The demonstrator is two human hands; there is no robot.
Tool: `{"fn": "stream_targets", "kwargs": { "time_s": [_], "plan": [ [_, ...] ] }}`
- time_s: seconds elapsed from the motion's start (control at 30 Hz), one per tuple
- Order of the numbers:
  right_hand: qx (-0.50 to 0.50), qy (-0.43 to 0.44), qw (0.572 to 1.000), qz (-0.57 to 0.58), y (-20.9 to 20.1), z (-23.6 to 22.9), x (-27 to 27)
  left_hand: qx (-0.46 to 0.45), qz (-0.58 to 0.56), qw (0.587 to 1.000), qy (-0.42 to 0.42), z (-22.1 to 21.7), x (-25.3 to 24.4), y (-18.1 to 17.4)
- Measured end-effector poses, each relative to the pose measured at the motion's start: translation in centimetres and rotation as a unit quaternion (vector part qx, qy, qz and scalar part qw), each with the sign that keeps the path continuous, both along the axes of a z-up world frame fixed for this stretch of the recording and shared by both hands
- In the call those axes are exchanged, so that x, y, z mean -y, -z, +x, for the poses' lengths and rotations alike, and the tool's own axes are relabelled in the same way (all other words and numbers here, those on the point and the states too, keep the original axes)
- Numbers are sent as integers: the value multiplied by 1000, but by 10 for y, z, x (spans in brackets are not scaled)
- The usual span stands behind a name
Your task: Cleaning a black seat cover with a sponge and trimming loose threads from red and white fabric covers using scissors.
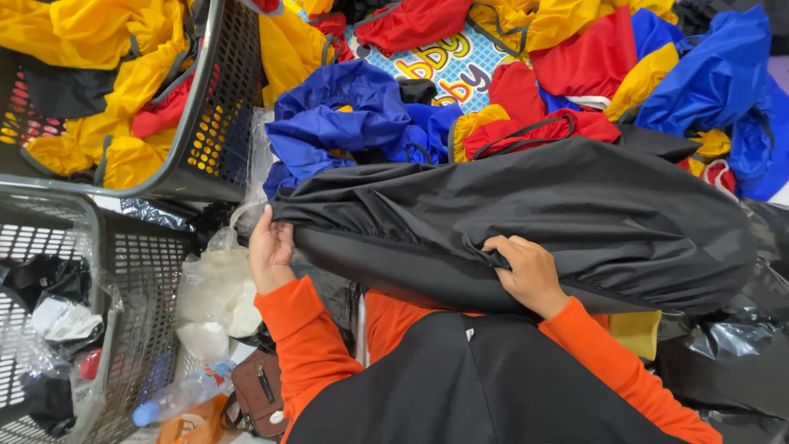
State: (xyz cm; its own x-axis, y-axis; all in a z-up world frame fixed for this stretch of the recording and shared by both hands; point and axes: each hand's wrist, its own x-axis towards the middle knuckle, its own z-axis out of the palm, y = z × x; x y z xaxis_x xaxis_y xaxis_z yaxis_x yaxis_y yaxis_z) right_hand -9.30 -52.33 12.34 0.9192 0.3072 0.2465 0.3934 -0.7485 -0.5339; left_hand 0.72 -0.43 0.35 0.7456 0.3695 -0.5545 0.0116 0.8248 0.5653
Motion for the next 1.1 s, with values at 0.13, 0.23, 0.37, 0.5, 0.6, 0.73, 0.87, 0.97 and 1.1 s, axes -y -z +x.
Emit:
{"fn": "stream_targets", "kwargs": {
  "time_s": [0.13, 0.23, 0.37, 0.5, 0.6, 0.73, 0.87, 0.97, 1.1],
  "plan": [
    [12, 14, 1000, 1, -1, 0, -4, 43, -26, 997, 63, 28, -2, 1],
    [29, 15, 999, -10, 1, 1, -5, 84, -85, 992, 31, 57, -12, 28],
    [64, -6, 998, -25, -20, 3, -16, 83, -126, 986, 68, 91, 11, 18],
    [95, 6, 995, -4, -24, 1, -18, 112, -202, 971, 59, 156, 35, 42],
    [116, 30, 990, 75, -17, -5, -11, 121, -163, 974, 98, 99, 112, -69],
    [148, 59, 977, 139, -17, -12, 6, 104, -118, 969, 188, 7, 161, -133],
    [175, 46, 978, 101, -28, -20, 12, 143, -159, 957, 197, -63, 164, -124],
    [215, 32, 976, -12, -41, -20, 16, 289, -76, 932, 207, -86, 152, -150],
    [223, 119, 961, -115, -62, -24, 39, 313, 205, 915, 150, -111, 144, -188]
  ]
}}
